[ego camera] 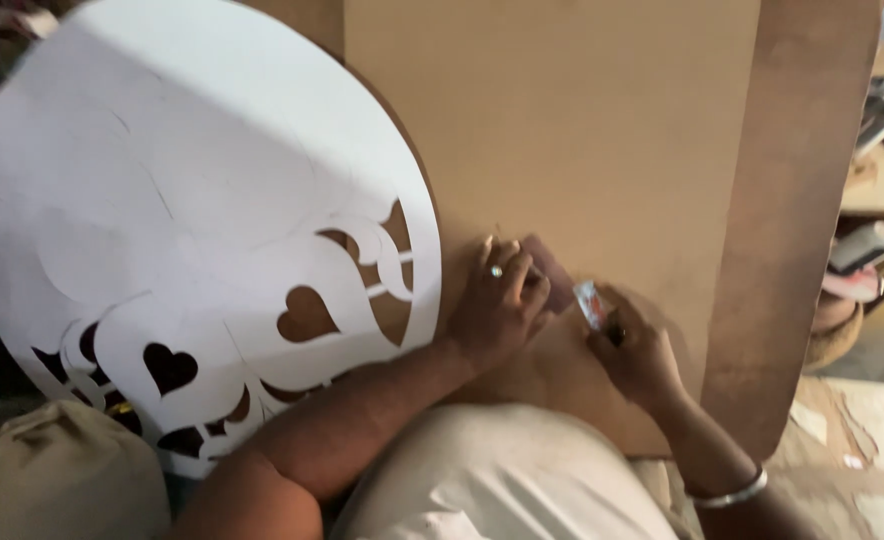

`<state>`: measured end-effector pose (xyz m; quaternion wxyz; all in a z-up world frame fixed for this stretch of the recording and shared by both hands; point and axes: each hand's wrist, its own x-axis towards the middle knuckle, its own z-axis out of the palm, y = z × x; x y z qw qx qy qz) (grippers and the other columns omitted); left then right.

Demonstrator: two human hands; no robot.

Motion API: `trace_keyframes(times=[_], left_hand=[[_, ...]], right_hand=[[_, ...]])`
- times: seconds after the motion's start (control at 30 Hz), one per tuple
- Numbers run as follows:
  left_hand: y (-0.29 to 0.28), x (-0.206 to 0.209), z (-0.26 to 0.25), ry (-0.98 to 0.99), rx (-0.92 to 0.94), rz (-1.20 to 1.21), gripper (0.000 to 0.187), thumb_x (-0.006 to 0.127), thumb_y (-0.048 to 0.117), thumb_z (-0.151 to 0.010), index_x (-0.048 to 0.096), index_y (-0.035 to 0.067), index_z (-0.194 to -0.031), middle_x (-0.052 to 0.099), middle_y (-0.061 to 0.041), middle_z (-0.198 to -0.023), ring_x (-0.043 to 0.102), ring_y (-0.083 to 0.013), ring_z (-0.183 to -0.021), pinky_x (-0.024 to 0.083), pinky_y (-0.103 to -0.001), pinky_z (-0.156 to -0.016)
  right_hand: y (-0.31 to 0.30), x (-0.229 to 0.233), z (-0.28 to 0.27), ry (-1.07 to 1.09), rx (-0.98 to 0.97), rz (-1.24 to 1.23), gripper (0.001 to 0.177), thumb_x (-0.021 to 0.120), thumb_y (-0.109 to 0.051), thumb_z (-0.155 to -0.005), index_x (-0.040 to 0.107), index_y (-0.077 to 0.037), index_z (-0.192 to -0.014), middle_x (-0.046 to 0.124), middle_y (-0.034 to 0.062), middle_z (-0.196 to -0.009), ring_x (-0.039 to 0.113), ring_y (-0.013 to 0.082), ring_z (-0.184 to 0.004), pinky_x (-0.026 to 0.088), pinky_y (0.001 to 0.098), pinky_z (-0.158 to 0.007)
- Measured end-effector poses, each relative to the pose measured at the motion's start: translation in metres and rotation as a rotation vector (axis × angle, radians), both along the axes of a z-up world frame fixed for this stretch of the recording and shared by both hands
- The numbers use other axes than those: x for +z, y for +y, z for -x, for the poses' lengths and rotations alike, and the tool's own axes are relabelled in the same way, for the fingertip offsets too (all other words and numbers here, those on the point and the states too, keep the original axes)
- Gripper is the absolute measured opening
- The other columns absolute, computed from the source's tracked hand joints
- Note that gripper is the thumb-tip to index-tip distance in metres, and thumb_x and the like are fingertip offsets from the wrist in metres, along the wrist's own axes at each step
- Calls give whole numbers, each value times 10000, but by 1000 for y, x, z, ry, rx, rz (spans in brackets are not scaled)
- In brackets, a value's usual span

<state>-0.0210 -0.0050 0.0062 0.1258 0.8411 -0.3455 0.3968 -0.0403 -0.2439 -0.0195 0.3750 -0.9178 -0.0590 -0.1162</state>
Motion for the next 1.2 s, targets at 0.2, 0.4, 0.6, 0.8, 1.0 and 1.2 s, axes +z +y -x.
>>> trace_keyframes(times=[0.2, 0.4, 0.6, 0.8, 1.0, 1.2], left_hand=[[-2, -7, -7, 74, -44, 8, 487, 797, 356, -834, 655, 25, -1162, 506, -288, -1380, 416, -480, -1405, 275, -696, -1203], [-1, 1, -19, 163, -51, -104, 460, 774, 343, -854, 637, 86, -1210, 504, -208, -1448, 378, -408, -1482, 205, -688, -1244], [7, 4, -52, 62, -15, -353, 480, 666, 303, -894, 620, 245, -1369, 420, -53, -1600, 304, -298, -1521, 96, -700, -1226], [5, 23, -48, 175, 3, -453, 410, 606, 379, -946, 630, 303, -1348, 331, -52, -1664, 237, -276, -1560, 53, -664, -1255], [1, 21, -54, 160, -15, -454, 525, 636, 514, -909, 612, 294, -1385, 315, -71, -1666, 234, -302, -1553, 79, -702, -1225], [3, 51, -56, 249, -8, -551, 601, 633, 529, -852, 551, 399, -1433, 310, 31, -1642, 197, -261, -1543, 30, -775, -1177]], right_hand=[[-10, -16, -7, -84, 70, -24, 625, 727, -131, -827, 576, -126, -1434, 724, 98, -775, 660, 193, -626, 556, 347, -617], [-15, -10, -6, -241, 121, 53, 568, 728, -154, -855, 584, -73, -1398, 703, 173, -1245, 704, 300, -1069, 555, 394, -890], [-12, -1, -4, -263, 146, 86, 552, 712, -159, -868, 583, -80, -1399, 695, 161, -1255, 697, 306, -1101, 553, 393, -914], [-9, 5, -1, -206, 134, 120, 567, 701, -166, -864, 578, -121, -1416, 712, 128, -1152, 715, 279, -989, 570, 385, -861], [-11, 8, 1, -200, 86, 162, 560, 700, -174, -869, 588, -175, -1418, 711, 105, -1103, 705, 274, -962, 566, 388, -836], [-7, 19, 4, -301, 85, 247, 543, 694, -159, -857, 610, -210, -1392, 714, 48, -1120, 713, 249, -942, 583, 391, -784]])
